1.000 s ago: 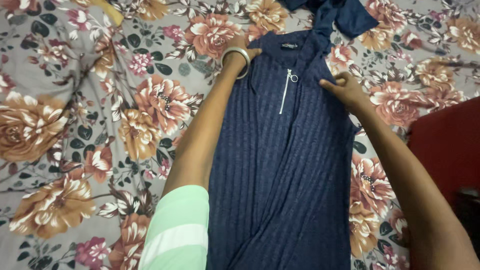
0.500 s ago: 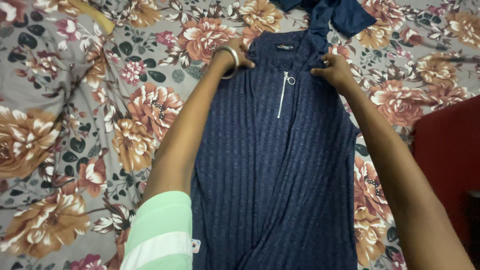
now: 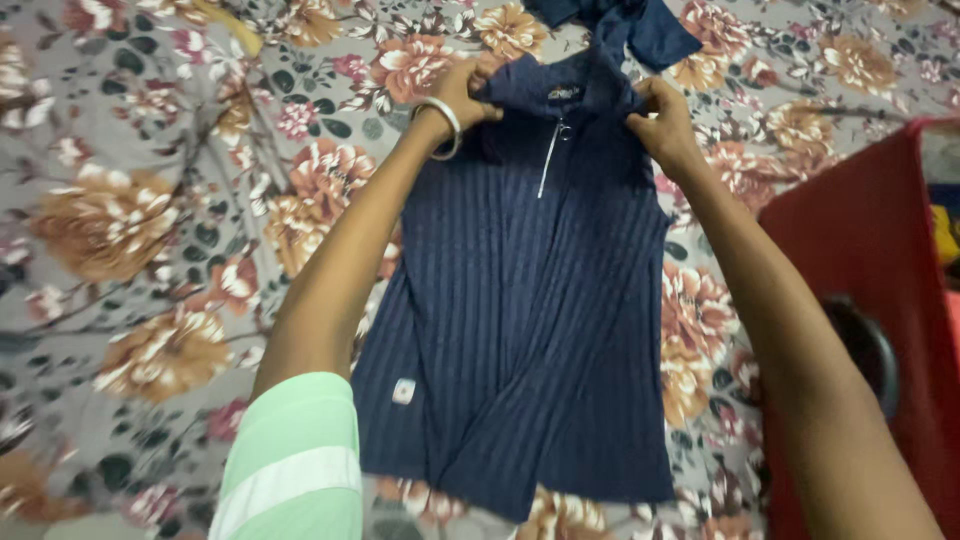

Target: The person folds several pieces of clothing including a textured blue sweater and a white striped shirt on a floral bedspread and packs them into a red suitcase.

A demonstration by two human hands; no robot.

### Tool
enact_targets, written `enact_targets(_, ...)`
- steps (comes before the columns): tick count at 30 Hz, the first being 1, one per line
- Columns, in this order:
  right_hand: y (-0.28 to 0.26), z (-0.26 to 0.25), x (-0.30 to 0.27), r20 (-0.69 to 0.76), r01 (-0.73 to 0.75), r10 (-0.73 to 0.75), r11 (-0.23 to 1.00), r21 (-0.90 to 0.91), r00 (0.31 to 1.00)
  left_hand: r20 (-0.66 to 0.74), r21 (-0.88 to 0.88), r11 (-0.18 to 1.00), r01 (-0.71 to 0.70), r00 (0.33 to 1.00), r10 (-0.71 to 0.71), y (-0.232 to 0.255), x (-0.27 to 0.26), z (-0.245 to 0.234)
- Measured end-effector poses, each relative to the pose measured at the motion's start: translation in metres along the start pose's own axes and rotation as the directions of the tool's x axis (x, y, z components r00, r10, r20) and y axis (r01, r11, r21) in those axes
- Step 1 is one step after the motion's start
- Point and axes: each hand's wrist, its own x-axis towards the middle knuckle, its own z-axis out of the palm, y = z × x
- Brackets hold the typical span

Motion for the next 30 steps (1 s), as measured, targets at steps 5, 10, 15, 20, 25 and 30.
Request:
enact_targets(5,-0.072,-0.016,-0.083,0.358,0.417,-0.245,0.715,-0.561,0.901,0.357,0.572,0.811,0.123,0.853,-0.381,0.118,-0.089,-0.053)
enact_targets(10,-0.111,0.017,-0.165,0.563,0.504,-0.076,0.556,-0.661,0.823,0.505,0.744,0.653,-0.142,0.759,-0.411,0.161,-0.181,-0.047)
enact_targets(15,-0.122,0.051,-0.185,0.440,0.457,-0.184,0.593,-0.663,0.879,0.408,0.718,0.650,-0.248,0.907,-0.105,0.156,-0.209,-0.029)
enact_targets(20,-0.132,0.022,-0.190,0.392,0.423,-0.222,0.712,-0.561,0.893,0.408,0.682,0.695,-0.229,0.907,-0.101,0.149,-0.201,-0.024)
enact_targets(25,-0.177,0.004,-0.209,0.444,0.486,-0.311,0.796,-0.361,0.840,0.349,0.754,0.634,-0.171,0.922,-0.167,0.160,-0.226,-0.058)
enact_targets(30,-0.183,0.019,-0.227,0.549,0.360,-0.076,0.828,-0.431,0.832,0.248,0.743,0.669,-0.010,0.933,-0.262,0.168,-0.256,-0.062)
